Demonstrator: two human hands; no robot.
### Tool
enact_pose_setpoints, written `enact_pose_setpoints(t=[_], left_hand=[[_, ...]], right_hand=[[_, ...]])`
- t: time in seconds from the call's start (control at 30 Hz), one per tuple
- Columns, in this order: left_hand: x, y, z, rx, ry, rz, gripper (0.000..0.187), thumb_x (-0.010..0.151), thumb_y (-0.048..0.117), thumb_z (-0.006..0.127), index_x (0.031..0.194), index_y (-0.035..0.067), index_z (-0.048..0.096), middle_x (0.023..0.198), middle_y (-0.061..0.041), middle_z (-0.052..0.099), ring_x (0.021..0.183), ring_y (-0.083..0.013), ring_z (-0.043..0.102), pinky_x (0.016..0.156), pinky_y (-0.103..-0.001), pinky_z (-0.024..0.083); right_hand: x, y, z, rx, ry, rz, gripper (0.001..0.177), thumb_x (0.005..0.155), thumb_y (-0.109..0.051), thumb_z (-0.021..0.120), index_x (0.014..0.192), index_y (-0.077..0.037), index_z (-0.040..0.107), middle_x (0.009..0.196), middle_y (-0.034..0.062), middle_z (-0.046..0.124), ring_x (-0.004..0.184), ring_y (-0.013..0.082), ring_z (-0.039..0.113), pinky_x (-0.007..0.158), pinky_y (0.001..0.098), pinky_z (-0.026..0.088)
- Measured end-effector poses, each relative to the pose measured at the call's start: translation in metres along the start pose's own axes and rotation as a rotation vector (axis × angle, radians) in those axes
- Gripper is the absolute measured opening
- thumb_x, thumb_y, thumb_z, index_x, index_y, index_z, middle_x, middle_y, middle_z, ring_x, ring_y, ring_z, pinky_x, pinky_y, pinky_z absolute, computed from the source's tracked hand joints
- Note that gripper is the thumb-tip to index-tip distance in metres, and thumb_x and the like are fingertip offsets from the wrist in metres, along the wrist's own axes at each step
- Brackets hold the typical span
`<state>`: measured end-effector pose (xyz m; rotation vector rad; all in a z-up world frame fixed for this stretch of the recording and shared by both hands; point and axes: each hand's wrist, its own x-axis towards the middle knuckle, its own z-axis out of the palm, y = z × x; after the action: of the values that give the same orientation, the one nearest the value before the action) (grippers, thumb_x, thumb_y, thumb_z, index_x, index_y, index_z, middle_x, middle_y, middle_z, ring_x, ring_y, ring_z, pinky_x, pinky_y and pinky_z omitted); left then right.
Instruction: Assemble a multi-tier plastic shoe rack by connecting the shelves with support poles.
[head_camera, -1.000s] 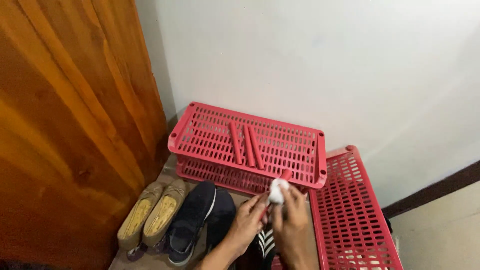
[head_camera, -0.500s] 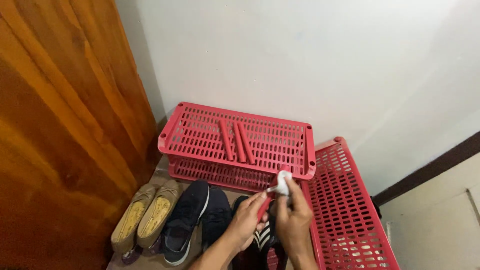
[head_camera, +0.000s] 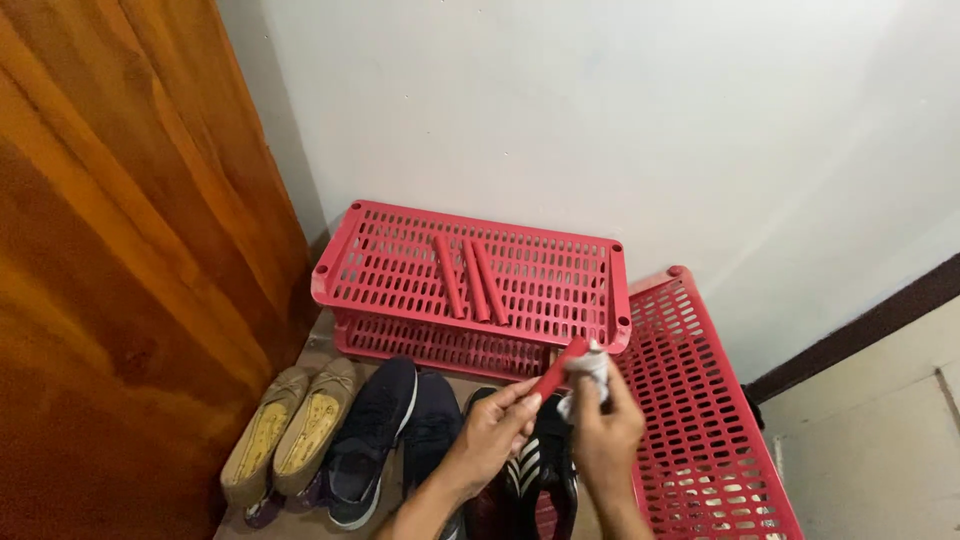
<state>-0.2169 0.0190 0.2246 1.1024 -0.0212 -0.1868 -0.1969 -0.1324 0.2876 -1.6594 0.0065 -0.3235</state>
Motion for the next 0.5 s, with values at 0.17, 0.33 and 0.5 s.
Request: enact_pose_setpoints(t=[0.17, 0.33, 0.5], left_hand=[[-0.019, 0.037, 0.007, 0.475, 0.048, 0.298, 0.036, 0.099, 0.021, 0.070, 0.129, 0.003, 0.069, 0.100, -0.003, 0.073, 0.090, -0.0115, 0.066, 0.081, -0.027, 0.055], [-0.033, 0.064, 0.012, 0.691, 0.087, 0.530, 0.035, 0.096, 0.019, 0.072, 0.125, -0.001, 0.068, 0.106, -0.011, 0.072, 0.097, -0.0229, 0.072, 0.084, -0.034, 0.056], [-0.044, 0.071, 0.019, 0.800, 0.093, 0.538, 0.036, 0.092, 0.017, 0.074, 0.125, 0.002, 0.069, 0.099, -0.011, 0.067, 0.091, -0.0259, 0.070, 0.079, -0.035, 0.055]], right_hand=[[0.033, 0.001, -0.024, 0.422, -0.028, 0.213, 0.033, 0.106, -0.017, 0.052, 0.128, 0.004, 0.066, 0.104, 0.0145, 0.070, 0.092, 0.0219, 0.065, 0.082, 0.0393, 0.050], [0.027, -0.021, -0.022, 0.628, -0.139, 0.184, 0.040, 0.103, -0.019, 0.046, 0.135, 0.001, 0.056, 0.115, 0.0176, 0.073, 0.106, 0.0291, 0.072, 0.096, 0.0478, 0.056], [0.033, 0.005, -0.022, 0.899, -0.248, 0.508, 0.042, 0.102, -0.027, 0.046, 0.131, 0.000, 0.059, 0.116, 0.0155, 0.072, 0.108, 0.0325, 0.070, 0.091, 0.0453, 0.054]])
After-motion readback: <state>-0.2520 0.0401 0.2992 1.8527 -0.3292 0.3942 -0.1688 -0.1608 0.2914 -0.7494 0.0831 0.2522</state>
